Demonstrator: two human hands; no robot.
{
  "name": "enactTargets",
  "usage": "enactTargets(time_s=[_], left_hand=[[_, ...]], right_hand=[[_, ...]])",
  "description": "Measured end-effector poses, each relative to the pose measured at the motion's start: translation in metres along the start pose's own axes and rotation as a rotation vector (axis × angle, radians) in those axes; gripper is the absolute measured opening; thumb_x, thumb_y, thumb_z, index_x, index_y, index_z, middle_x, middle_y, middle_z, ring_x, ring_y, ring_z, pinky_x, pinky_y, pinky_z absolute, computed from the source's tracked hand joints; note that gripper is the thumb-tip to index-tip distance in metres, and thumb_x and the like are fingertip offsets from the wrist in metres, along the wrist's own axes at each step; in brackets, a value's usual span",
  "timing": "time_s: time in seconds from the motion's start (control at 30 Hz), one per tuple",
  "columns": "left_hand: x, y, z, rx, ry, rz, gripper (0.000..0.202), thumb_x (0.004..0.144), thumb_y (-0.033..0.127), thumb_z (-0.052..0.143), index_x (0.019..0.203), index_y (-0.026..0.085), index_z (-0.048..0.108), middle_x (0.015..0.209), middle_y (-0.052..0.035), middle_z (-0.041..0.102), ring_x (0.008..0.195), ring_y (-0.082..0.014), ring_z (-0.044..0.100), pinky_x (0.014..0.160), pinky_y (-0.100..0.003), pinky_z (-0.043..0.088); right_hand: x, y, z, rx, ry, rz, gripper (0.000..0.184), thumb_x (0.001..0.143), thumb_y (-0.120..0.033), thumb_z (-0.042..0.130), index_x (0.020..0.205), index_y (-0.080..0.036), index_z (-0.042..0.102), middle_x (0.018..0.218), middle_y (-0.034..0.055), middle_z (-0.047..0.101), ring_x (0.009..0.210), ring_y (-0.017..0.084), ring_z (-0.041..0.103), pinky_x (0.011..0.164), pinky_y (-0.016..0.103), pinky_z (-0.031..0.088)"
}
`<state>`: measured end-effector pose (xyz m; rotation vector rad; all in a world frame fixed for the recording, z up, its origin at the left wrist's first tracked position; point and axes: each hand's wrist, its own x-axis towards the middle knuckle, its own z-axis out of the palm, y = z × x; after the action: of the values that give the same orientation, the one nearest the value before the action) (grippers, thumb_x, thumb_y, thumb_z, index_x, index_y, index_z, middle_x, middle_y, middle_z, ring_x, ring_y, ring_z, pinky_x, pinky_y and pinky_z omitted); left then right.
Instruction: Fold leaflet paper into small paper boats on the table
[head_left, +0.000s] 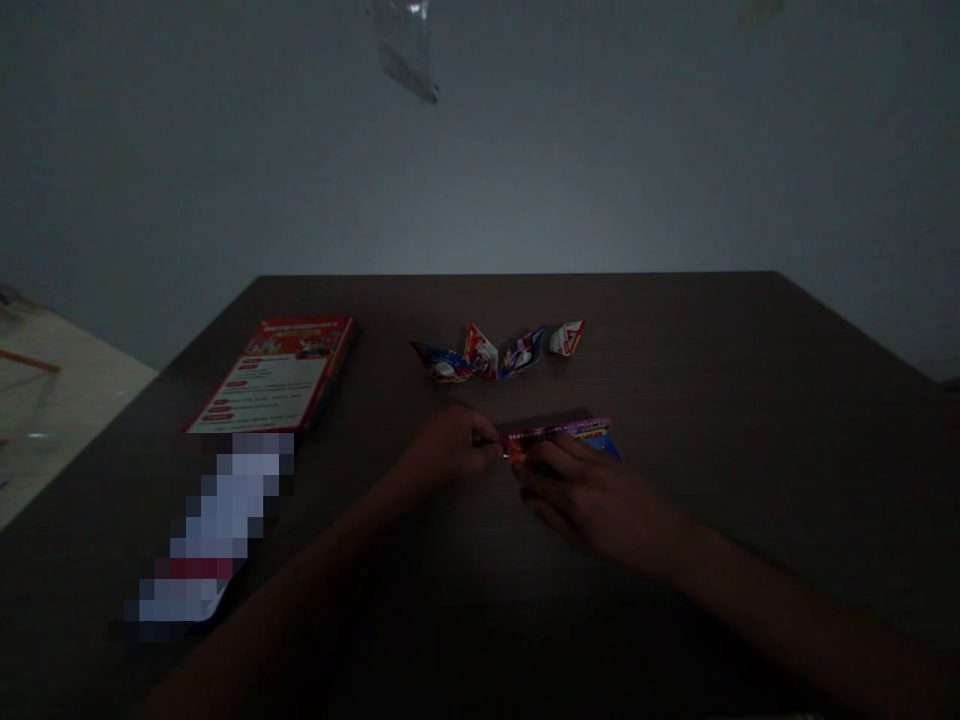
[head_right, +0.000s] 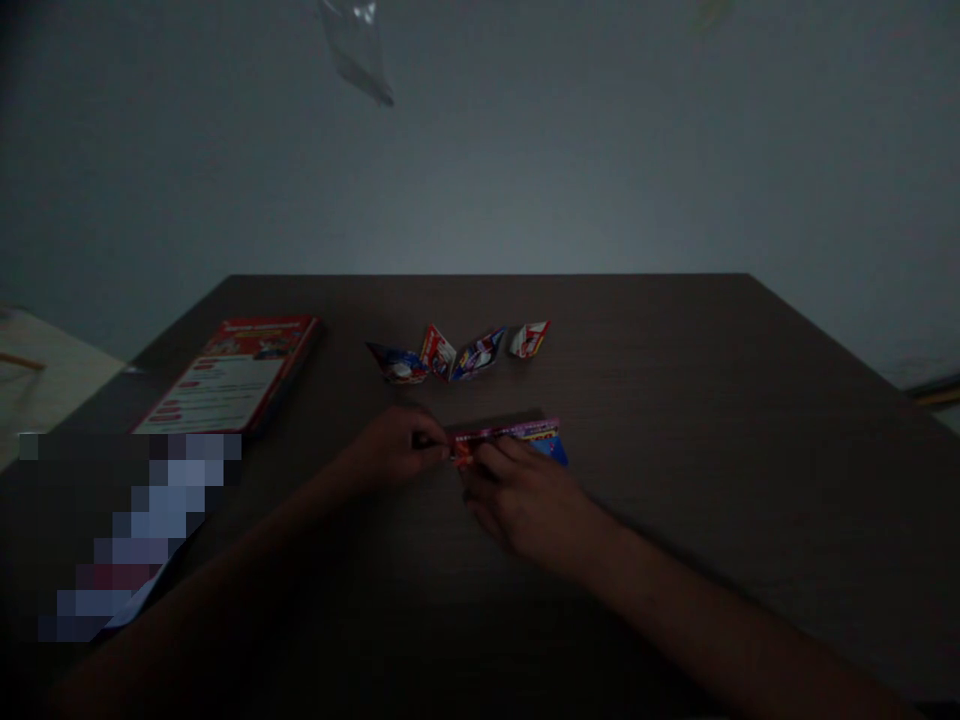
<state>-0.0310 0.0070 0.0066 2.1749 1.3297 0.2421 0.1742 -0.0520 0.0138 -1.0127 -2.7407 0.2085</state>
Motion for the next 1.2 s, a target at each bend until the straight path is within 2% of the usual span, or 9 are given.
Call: enactTargets(time_s=[0.13,0.33,0.5,0.6,0.77,0.97,1.1,1.2], left_hand=[[-0.002,0.002,0.001,-0.004,0.048,-0.021,0.024,0.074,0.029,0.054,0.083,0.016,0.072,0.070,-0.0012,0.067,0.064,-0.0131,0.057,0.056,-0.022,0.037],[-0.003,0.005,0.001,-0.018,0.047,-0.031,0.024,0.074,0.032,0.056,0.084,0.019,0.072,0.076,-0.0012,0.068,0.070,-0.0146,0.059,0.061,-0.023,0.039],[-0.006,0.012,0.002,0.058,0.073,-0.038,0.024,0.075,0.038,0.057,0.082,0.019,0.071,0.077,-0.0028,0.066,0.074,-0.0169,0.057,0.063,-0.026,0.038],[-0.007,0.017,0.004,0.121,0.113,-0.006,0.022,0.077,0.036,0.057,0.080,0.020,0.070,0.077,-0.0030,0.064,0.077,-0.0182,0.056,0.067,-0.029,0.037],[-0.008,0.018,0.006,0.146,0.116,0.008,0.019,0.078,0.034,0.056,0.078,0.019,0.068,0.077,-0.0032,0.063,0.082,-0.0198,0.055,0.068,-0.031,0.034],[-0.008,0.015,0.008,0.126,0.134,0.046,0.017,0.079,0.033,0.057,0.078,0.019,0.066,0.077,-0.0026,0.062,0.080,-0.0184,0.054,0.069,-0.031,0.035],[-0.007,0.011,0.006,0.084,0.154,0.141,0.015,0.079,0.030,0.057,0.080,0.018,0.065,0.084,-0.0031,0.063,0.084,-0.0183,0.054,0.073,-0.030,0.038],[-0.007,0.007,0.002,0.056,0.141,0.176,0.014,0.081,0.027,0.055,0.088,0.018,0.064,0.088,-0.0039,0.064,0.086,-0.0179,0.056,0.075,-0.029,0.040]], right_hand=[[0.002,-0.002,0.001,0.003,-0.001,0.050,0.034,0.089,-0.031,0.048,0.119,-0.017,0.055,0.107,0.0107,0.054,0.100,0.024,0.049,0.087,0.039,0.044],[0.007,-0.004,0.003,-0.004,-0.005,0.055,0.041,0.089,-0.034,0.048,0.126,-0.016,0.050,0.108,0.0115,0.054,0.103,0.026,0.048,0.088,0.042,0.044],[0.005,-0.003,0.005,-0.001,-0.003,0.059,0.037,0.088,-0.034,0.050,0.121,-0.016,0.054,0.106,0.0118,0.055,0.100,0.025,0.051,0.087,0.042,0.046],[0.002,-0.004,0.002,0.019,0.004,0.061,0.036,0.088,-0.033,0.050,0.119,-0.015,0.055,0.108,0.0123,0.055,0.103,0.025,0.052,0.089,0.042,0.046],[-0.002,-0.004,-0.003,0.035,-0.039,0.062,0.032,0.090,-0.035,0.047,0.111,-0.014,0.060,0.108,0.0116,0.056,0.102,0.024,0.052,0.089,0.040,0.047],[-0.011,0.000,-0.006,0.050,-0.056,0.022,0.034,0.090,-0.033,0.047,0.116,-0.014,0.059,0.118,0.0120,0.056,0.107,0.024,0.051,0.094,0.040,0.045],[-0.012,0.005,-0.010,0.167,-0.030,0.021,0.026,0.090,-0.029,0.048,0.106,-0.018,0.064,0.115,0.0092,0.060,0.107,0.022,0.054,0.092,0.039,0.046],[-0.009,0.014,-0.016,0.323,0.069,0.032,0.023,0.089,-0.025,0.050,0.106,-0.021,0.065,0.111,0.0084,0.063,0.106,0.019,0.057,0.089,0.034,0.049]])
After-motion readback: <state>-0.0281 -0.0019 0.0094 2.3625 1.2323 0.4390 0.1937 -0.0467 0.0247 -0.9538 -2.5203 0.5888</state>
